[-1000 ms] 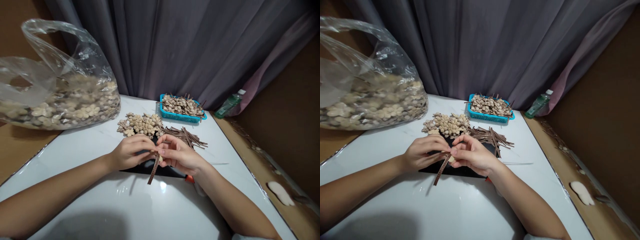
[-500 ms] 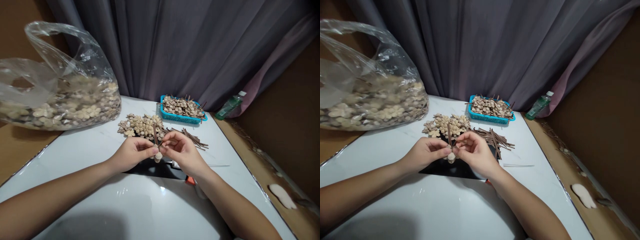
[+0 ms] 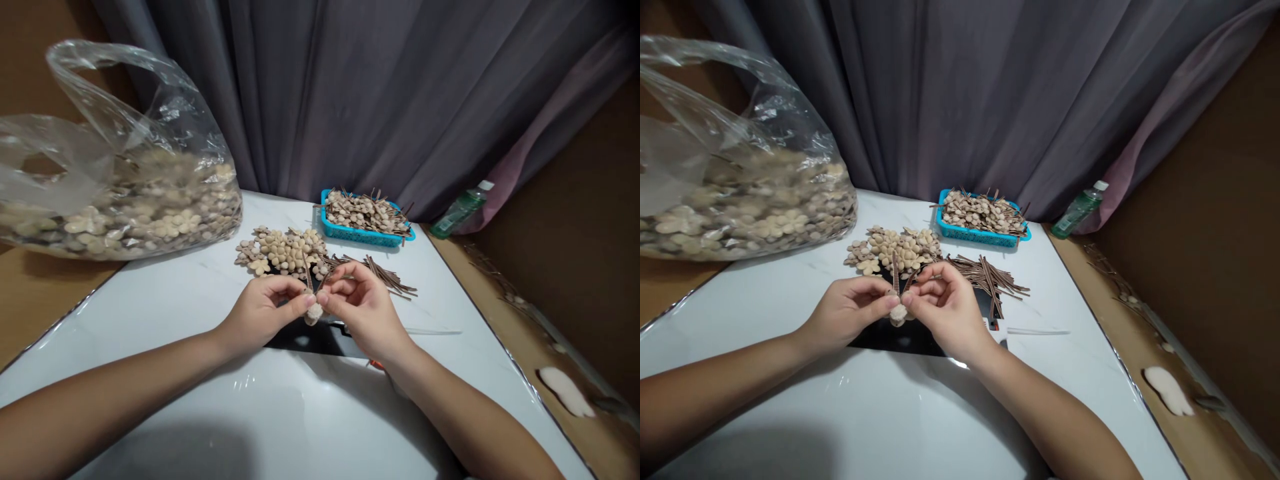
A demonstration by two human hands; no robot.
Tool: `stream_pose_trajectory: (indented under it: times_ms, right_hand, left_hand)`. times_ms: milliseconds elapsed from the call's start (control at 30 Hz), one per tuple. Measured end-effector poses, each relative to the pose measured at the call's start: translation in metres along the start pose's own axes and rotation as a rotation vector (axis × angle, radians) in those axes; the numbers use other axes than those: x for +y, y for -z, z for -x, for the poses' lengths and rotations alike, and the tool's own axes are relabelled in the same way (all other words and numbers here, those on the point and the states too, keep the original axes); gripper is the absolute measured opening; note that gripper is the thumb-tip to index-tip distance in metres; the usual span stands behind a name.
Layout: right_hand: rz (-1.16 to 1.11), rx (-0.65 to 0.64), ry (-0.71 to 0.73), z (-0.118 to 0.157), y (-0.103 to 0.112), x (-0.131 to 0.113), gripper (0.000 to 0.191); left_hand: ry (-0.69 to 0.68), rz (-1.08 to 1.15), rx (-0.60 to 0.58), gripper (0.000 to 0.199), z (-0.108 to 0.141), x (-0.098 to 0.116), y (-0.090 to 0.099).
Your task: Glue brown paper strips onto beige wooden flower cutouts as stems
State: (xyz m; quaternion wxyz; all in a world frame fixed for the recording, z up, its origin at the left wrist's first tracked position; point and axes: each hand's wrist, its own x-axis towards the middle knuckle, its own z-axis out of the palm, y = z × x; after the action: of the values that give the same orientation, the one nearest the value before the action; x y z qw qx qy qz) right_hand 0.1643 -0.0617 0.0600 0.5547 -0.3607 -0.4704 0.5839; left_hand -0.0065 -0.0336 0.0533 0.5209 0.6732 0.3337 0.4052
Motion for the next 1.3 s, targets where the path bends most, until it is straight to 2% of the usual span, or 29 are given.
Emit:
stream_pose_trajectory:
  times_ms: [300,500,733,933,1100,1300]
  right_hand:
    - [0.016,0.055,0.022,-0.002,0.003,0.0,0.03]
    - [0.014,0.049,0.011,-0.005,0.005,0.003,0.029]
    - [-0.039,0.001,0.014,-0.004,0.002,0.003,0.03]
    - [-0.046,0.007,0.002,-0.003,0.005,-0.002,0.033]
    - [-0.038,-0.034,-0.046,-0.002,0.008,-0.007,0.04]
    - [0.001,-0.043,-0.052,-0.001,0.003,-0.01,0.039]
  left_hand:
    - [0.003,-0.01,-0.007,0.016,-0.003,-0.005,0.001]
    - [0.005,0.055,0.049,0.011,-0.005,-0.005,0.0]
    - [0.039,0.09,0.031,0.009,-0.003,-0.004,0.0]
    - [-0.003,0.086,0.106,0.005,-0.002,-0.003,0.0]
    - [-0.021,0.102,0.194,0.011,-0.001,-0.001,-0.001]
    - [-0.04,0.107,0.148,0.007,0.002,0.001,-0.003]
